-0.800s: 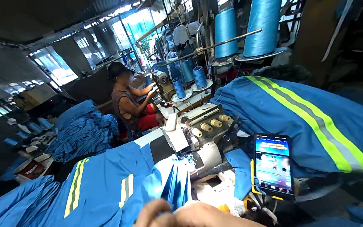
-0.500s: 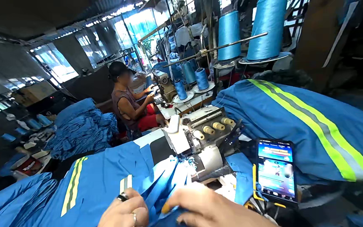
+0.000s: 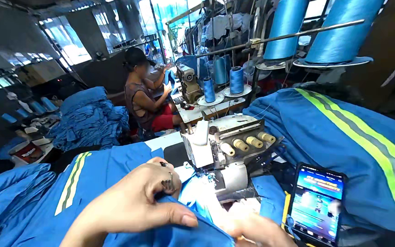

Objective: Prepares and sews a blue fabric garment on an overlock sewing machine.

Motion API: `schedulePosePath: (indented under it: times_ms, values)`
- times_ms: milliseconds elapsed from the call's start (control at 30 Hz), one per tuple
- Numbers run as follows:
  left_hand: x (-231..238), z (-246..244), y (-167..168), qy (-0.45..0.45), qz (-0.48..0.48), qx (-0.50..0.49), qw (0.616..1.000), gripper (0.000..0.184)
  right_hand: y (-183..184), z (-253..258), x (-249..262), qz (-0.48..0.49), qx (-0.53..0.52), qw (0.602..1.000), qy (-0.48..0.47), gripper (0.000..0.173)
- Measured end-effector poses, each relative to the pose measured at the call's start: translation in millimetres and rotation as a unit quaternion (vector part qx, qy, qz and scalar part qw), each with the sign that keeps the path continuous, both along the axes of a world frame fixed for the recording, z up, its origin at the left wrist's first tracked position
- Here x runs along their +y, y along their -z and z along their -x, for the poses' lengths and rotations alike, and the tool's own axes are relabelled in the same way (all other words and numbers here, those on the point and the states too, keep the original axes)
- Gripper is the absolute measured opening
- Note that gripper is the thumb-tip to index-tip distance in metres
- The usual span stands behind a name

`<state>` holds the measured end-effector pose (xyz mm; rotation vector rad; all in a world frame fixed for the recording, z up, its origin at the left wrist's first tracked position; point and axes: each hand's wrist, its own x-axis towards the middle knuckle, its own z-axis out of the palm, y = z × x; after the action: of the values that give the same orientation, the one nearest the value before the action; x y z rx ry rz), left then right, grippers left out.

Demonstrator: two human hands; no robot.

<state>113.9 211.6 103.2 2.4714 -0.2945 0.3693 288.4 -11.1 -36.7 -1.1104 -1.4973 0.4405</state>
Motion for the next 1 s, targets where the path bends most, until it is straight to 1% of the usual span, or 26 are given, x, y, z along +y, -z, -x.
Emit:
schedulePosePath:
  times_ms: [67, 133, 200, 267, 333, 400, 467, 600, 667, 767, 800, 900, 1000]
  values:
    - [19, -2, 9, -0.012, -0.024, 0.046, 0.999, 0.041, 18, 0, -20, 0.038, 0.038, 0.999, 0.004, 0.018]
    - [37, -3, 21, -0.040, -0.009, 0.069, 0.997, 0.034, 37, 3, -29, 0.059, 0.079, 0.995, -0.001, 0.021]
    - [52, -7, 32, -0.070, 0.027, 0.074, 0.994, 0.029, 40, 7, -28, 0.082, 0.103, 0.991, 0.031, 0.019]
    - [62, -14, 39, -0.087, 0.068, 0.061, 0.992, 0.026, 41, 7, -17, 0.080, 0.100, 0.990, 0.062, 0.016]
    - [69, -20, 41, -0.081, 0.096, 0.039, 0.991, 0.025, 48, 1, 0, 0.058, 0.103, 0.992, 0.050, 0.014]
    - [70, -24, 40, -0.080, 0.118, 0.028, 0.989, 0.023, 56, -4, 18, 0.027, 0.135, 0.990, 0.024, 0.014]
    - [65, -25, 39, -0.078, 0.121, 0.022, 0.989, 0.022, 64, -6, 32, 0.010, 0.155, 0.988, 0.023, 0.013]
    - [42, -28, 44, -0.095, 0.048, 0.008, 0.994, 0.022, 77, -10, 48, -0.017, 0.156, 0.987, 0.031, 0.012]
    - [26, -31, 51, -0.109, 0.003, 0.002, 0.994, 0.026, 80, -10, 51, -0.025, 0.155, 0.987, 0.035, 0.010]
    - [-1, -37, 64, -0.119, -0.087, -0.035, 0.988, 0.030, 83, -10, 53, -0.034, 0.159, 0.986, 0.036, 0.011]
    - [-9, -39, 69, -0.120, -0.102, -0.040, 0.987, 0.033, 84, -10, 53, -0.035, 0.160, 0.986, 0.035, 0.011]
    - [-29, -42, 83, -0.122, -0.098, -0.006, 0.988, 0.036, 85, -11, 54, -0.042, 0.168, 0.985, 0.025, 0.013]
    - [-23, -42, 95, -0.112, -0.101, 0.026, 0.988, 0.037, 90, -11, 57, -0.052, 0.166, 0.984, 0.026, 0.011]
